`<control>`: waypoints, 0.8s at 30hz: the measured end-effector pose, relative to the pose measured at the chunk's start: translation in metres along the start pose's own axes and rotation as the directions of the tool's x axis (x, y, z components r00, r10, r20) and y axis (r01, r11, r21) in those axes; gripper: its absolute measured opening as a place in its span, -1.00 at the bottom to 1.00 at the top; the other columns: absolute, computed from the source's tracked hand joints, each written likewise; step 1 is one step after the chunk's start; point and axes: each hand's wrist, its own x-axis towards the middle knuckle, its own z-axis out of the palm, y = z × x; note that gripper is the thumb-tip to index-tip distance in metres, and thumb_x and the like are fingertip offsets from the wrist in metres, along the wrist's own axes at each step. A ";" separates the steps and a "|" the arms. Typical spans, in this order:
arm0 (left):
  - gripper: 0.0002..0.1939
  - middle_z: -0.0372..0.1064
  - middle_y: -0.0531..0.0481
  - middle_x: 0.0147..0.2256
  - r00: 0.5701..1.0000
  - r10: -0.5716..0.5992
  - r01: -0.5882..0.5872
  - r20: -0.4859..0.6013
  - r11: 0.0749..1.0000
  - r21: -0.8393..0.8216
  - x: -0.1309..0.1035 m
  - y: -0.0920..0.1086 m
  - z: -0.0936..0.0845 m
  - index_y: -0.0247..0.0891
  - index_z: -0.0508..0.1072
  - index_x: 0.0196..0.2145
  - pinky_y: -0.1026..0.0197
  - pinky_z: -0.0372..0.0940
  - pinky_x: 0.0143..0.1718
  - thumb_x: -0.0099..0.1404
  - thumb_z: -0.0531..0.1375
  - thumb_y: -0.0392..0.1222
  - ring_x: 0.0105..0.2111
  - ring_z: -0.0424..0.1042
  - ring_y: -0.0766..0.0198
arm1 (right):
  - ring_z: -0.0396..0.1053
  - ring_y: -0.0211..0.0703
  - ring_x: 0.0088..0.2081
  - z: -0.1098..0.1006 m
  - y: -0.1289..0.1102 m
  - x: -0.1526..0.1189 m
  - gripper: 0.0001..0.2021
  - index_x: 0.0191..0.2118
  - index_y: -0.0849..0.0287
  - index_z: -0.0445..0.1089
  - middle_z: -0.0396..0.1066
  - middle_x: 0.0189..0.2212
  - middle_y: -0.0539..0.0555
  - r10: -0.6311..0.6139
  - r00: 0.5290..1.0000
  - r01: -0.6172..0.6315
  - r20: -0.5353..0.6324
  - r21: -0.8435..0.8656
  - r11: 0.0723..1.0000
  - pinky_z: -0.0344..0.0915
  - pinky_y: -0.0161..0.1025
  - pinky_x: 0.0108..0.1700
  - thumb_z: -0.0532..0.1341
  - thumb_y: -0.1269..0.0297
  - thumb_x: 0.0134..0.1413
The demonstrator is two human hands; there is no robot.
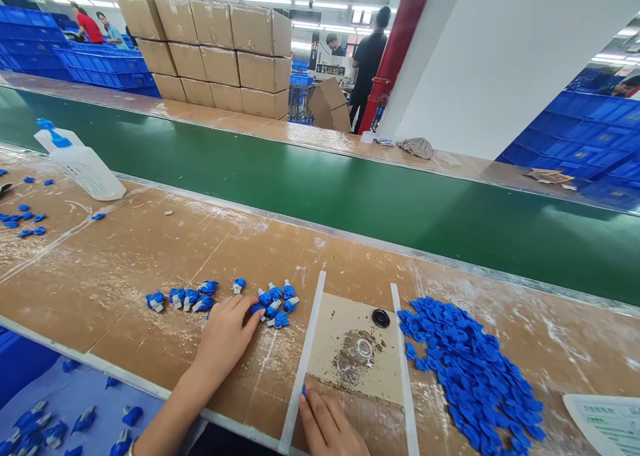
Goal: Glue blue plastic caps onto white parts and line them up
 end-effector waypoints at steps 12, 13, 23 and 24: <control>-0.78 0.42 -0.08 -0.19 0.991 -0.108 0.119 0.084 0.981 -0.150 -0.017 0.008 -0.005 -0.16 0.47 -0.23 -0.01 0.32 -0.14 0.25 0.05 -0.17 -0.19 0.44 0.01 | 0.46 -0.04 -0.40 -0.010 0.002 0.034 -0.64 -0.29 0.30 0.48 0.55 -0.32 0.19 -0.001 0.996 -0.001 0.093 0.027 1.000 0.44 -0.23 -0.44 -0.06 0.63 0.03; -0.78 0.42 -0.09 -0.19 0.988 -0.129 0.142 0.086 0.974 -0.177 -0.018 0.008 -0.005 -0.16 0.47 -0.24 -0.04 0.31 -0.15 0.25 0.05 -0.16 -0.19 0.43 -0.02 | 0.44 -0.05 -0.43 -0.014 0.007 0.035 -0.64 -0.22 0.29 0.46 0.54 -0.31 0.16 0.001 0.994 -0.004 0.111 0.025 1.000 0.42 -0.21 -0.44 -0.06 0.60 0.07; -0.61 0.51 -0.16 -0.14 0.930 -0.172 0.362 0.325 0.583 -0.727 -0.020 0.040 -0.008 -0.21 0.36 -0.10 0.07 0.44 -0.19 0.15 0.19 0.01 -0.20 0.54 0.07 | 0.36 0.02 -0.28 -0.061 0.080 0.024 -0.58 0.21 0.28 0.10 0.45 -0.27 0.21 0.407 0.913 -0.405 0.015 -0.075 0.911 0.39 -0.07 -0.29 0.00 0.23 0.32; -0.63 0.53 -0.14 -0.16 0.917 -0.144 0.392 0.372 0.500 -0.772 -0.020 0.047 -0.006 -0.20 0.38 -0.12 0.09 0.44 -0.19 0.15 0.22 0.01 -0.22 0.55 0.08 | 0.36 0.02 -0.28 -0.060 0.082 0.024 -0.57 0.24 0.26 0.07 0.45 -0.27 0.20 0.405 0.913 -0.402 0.038 -0.071 0.913 0.39 -0.07 -0.30 -0.01 0.22 0.33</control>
